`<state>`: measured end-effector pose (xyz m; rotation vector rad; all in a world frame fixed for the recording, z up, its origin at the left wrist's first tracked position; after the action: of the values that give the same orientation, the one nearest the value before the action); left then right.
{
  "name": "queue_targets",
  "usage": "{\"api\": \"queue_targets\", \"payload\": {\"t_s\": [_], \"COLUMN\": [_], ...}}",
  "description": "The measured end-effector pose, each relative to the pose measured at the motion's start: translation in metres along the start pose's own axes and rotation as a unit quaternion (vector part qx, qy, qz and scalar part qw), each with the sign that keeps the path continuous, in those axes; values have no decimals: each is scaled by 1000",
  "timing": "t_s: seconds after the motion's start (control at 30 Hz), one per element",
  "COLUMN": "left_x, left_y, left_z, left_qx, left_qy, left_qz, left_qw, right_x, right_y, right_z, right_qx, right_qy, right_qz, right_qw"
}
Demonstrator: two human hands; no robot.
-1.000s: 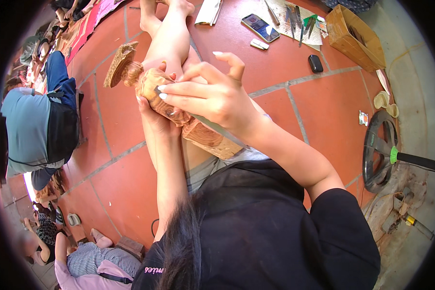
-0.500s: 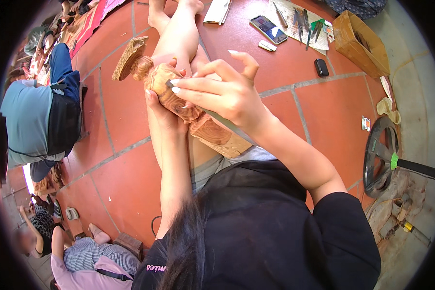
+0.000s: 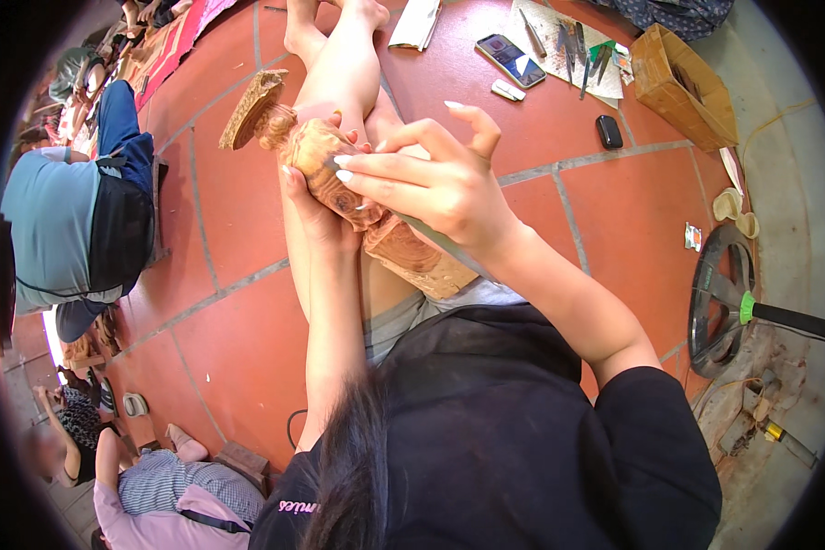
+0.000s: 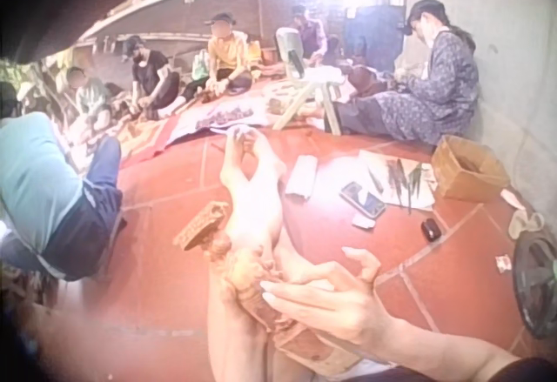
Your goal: The person carves a wooden figurine using a metal file and a chisel while sitting on the floor. They hold the wood with one hand and shape its surface with the tools, occasionally rotating the piece to access different areas.
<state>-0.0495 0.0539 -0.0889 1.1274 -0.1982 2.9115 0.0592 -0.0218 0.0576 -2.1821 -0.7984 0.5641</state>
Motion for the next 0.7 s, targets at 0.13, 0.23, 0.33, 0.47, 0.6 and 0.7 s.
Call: {"api": "queue_targets", "payload": {"t_s": [0.13, 0.23, 0.33, 0.47, 0.6, 0.7], "left_x": [-6, -3, -2, -3, -5, -5], "left_y": [0, -1, -1, 0, 1, 2], "left_z": [-5, -4, 3, 6, -2, -3], "left_qx": [0, 9, 3, 3, 0, 23], "left_qy": [23, 0, -3, 32, 26, 16], "left_qz": [0, 0, 2, 2, 0, -9], "left_qw": [1000, 1000, 1000, 999, 1000, 1000], "right_x": [3, 4, 4, 7, 12, 8], "right_y": [24, 29, 9, -3, 18, 31], "right_z": [-8, -14, -12, 1, -1, -8], "right_qx": [-44, -54, -27, 9, -1, -30], "right_qy": [-7, -11, -2, -9, 27, 25], "right_qz": [-7, -18, -29, -39, 0, 5], "right_qw": [999, 998, 999, 999, 1000, 999]}}
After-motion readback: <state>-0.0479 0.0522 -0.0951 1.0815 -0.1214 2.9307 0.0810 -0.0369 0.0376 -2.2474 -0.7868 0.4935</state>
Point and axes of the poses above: each hand's wrist, its own y-axis away from the middle knuckle, its own z-axis out of the palm, x = y × z, the point moved 10 cm from there along -y, towards the middle knuckle, and after that the axes turned 1 degree about z, right-handed, at the moved point
